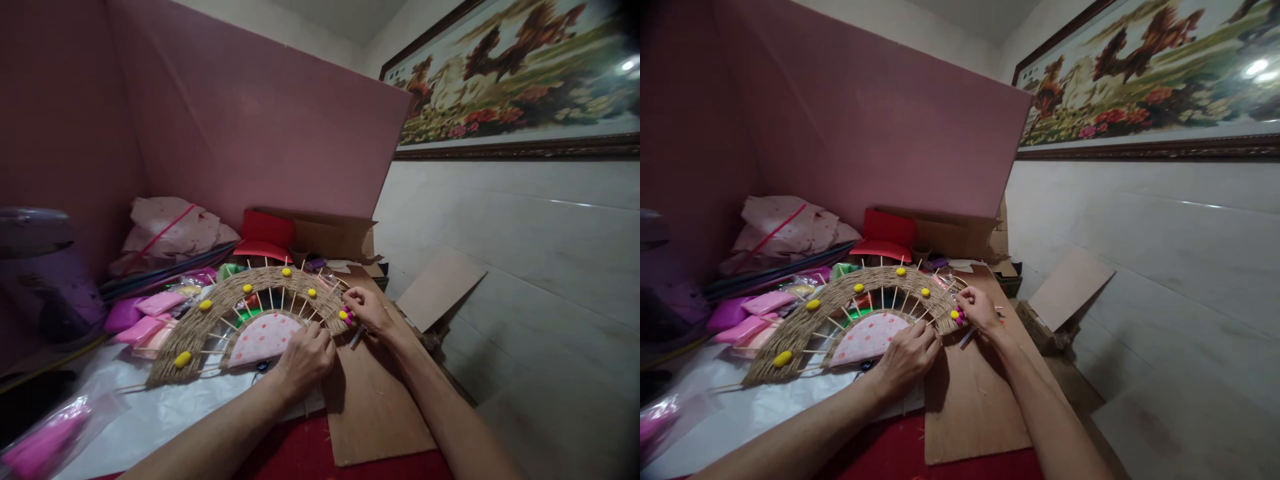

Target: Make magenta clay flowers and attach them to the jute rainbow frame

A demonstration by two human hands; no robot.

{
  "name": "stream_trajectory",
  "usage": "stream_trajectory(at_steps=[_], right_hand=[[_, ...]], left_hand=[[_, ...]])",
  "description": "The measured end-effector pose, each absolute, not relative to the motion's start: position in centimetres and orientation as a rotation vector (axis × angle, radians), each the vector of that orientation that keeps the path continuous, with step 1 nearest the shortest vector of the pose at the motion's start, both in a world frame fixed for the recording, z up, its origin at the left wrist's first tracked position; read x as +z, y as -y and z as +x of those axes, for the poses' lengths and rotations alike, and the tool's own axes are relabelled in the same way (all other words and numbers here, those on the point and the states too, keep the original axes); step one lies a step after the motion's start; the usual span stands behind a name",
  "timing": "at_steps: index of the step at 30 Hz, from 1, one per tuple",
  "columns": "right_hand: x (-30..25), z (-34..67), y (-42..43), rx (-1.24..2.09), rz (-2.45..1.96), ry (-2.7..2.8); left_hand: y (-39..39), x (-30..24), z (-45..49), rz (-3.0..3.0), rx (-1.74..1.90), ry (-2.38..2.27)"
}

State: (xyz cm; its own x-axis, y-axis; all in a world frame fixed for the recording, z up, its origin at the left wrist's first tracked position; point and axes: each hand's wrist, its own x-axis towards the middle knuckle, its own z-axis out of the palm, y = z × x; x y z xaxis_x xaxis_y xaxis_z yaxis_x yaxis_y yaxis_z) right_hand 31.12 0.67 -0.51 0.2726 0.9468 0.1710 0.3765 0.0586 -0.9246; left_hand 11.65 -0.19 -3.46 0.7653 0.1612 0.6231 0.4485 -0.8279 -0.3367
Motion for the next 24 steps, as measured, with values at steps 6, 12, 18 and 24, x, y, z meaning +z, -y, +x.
stream_trajectory(at_steps=[6, 12, 18, 24], right_hand=[[-0.5, 32.5, -0.4, 0.776, -1.459, 1.303], [-0.5, 32.3, -0.3, 0.803, -1.442, 1.320], [0.4, 32.1, 0.7, 0.734, -1.480, 1.400], [0.5, 32.5, 1.2, 0.394, -1.541, 1.706]], left_hand=[[0.3, -3.3, 11.7, -2.490, -0.820, 0.466], [0.2, -3.4, 11.6, -2.492, -0.801, 0.458], [0.3, -3.3, 11.6, -2.499, -0.800, 0.467], [0.3, -3.5, 11.7, -2.474, -0.831, 0.470]])
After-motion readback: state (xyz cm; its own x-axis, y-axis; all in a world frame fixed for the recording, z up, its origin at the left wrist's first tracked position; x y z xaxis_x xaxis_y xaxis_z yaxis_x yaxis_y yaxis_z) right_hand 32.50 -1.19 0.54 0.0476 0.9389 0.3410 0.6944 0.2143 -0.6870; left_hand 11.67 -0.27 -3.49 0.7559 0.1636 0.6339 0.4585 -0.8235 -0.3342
